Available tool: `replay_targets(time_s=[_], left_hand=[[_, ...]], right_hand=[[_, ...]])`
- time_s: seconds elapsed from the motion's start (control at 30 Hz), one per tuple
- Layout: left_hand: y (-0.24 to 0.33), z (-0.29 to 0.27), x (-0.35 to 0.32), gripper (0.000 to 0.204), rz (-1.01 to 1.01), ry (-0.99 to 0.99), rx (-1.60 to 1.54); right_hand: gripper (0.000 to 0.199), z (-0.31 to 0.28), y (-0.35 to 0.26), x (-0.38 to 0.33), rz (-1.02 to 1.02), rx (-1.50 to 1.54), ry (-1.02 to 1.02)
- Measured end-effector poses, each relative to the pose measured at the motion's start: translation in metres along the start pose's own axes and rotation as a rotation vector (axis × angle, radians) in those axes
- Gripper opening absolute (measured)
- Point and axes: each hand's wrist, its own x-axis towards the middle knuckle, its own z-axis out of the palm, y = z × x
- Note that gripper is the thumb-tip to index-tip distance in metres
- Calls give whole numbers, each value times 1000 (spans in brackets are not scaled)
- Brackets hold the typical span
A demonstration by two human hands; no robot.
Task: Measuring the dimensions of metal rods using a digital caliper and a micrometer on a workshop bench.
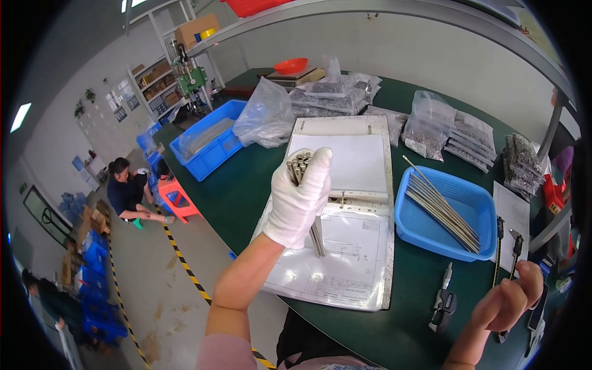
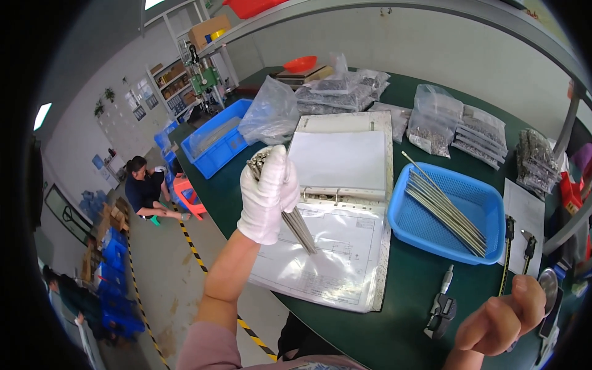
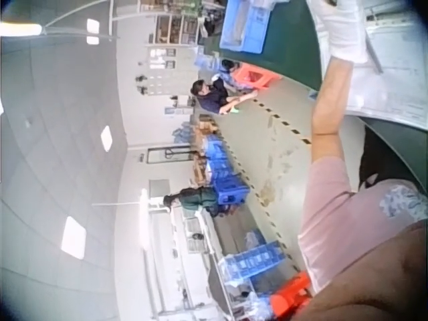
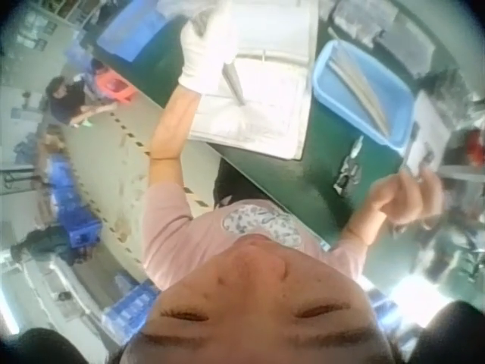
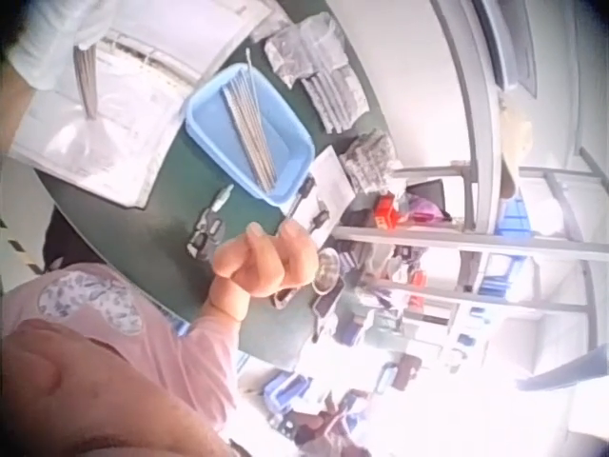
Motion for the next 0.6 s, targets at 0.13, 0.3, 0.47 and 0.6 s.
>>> replay_targets(time_s=[0.13,0.3,0.47,0.6], left_hand=[[-11,-6,-1,32,-4,-23,30],[-59,-21,-14,33,4,71,36],[-126,-36,-31,34,-92,182,144],[-137,-31,-24,30,-107,132,213]], right_hand=[[19,4,2,5,35,-21,-46],[16,10,11,20,32,-18,41],[17,14,30,31,91,-48,149],[16,2,60,33,74,-9,291]])
